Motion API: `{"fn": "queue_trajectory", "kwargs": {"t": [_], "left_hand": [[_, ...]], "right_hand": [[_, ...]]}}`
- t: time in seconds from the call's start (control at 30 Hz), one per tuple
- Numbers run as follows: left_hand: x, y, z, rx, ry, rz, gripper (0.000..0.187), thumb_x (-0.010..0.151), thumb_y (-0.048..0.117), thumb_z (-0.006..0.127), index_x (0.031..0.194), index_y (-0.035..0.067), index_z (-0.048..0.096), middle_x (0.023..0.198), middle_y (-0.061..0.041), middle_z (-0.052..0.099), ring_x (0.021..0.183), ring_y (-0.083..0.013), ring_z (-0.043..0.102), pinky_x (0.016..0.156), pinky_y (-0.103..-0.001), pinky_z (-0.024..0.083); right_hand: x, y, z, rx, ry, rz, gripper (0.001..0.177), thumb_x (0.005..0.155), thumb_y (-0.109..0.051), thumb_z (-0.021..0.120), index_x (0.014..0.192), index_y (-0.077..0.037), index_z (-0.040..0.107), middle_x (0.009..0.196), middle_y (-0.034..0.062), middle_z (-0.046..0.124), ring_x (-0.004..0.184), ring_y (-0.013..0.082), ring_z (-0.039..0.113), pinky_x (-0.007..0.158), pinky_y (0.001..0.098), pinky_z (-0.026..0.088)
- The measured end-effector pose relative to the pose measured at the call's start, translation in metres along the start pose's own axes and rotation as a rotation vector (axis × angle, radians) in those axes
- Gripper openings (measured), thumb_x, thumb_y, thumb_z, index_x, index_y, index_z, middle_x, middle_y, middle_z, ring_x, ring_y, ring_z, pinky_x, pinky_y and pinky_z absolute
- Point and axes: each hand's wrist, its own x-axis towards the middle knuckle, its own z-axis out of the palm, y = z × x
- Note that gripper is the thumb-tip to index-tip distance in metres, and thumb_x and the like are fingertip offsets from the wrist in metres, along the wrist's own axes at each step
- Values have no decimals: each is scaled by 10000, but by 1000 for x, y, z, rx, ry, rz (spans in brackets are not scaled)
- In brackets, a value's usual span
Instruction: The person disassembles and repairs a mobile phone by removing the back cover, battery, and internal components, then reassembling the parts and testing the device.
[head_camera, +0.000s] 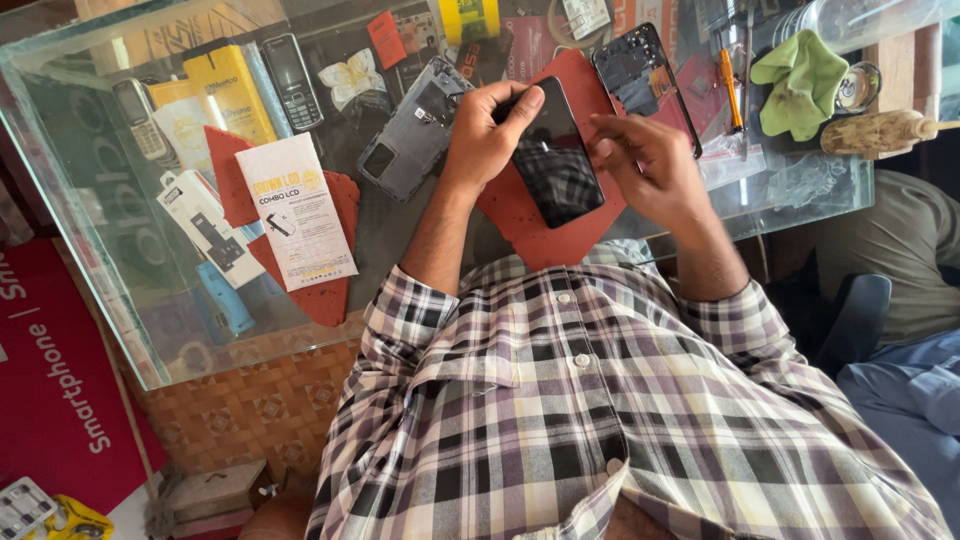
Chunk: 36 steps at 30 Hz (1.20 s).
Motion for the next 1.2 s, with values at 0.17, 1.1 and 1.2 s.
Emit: {"fn": "queue_trajectory", "kwargs": {"t": [0.17,1.1,1.2], "left_hand": [[-1,0,-3,1,137,-11,295,1021,250,709,949,-31,766,710,75,601,664,-14,489,583,-221,399],[-19,3,-17,-104,62,98,280,1016,65,718,1250,-79,659,1052,-43,712,939,-79,645,854,-228,541],[-27,8,-19,-59,146,194,259,1034,62,712,1242,-85,664,1001,-33,686,873,-68,604,776,-219,512]], "right_hand": [[-11,-8,-10,-71,135,83,233,1099,-30,622,1293,97,644,1069,144,729,950,184,753,726,282,611],[-28,-5,-7,-300,179,-60,176,1018,-14,732,1186,36,712,1013,125,699,799,175,680,652,295,543],[-60,7,-50,225,187,88,186,1125,-78,636,1052,87,677,863,84,683,709,109,637,613,251,507]]}}
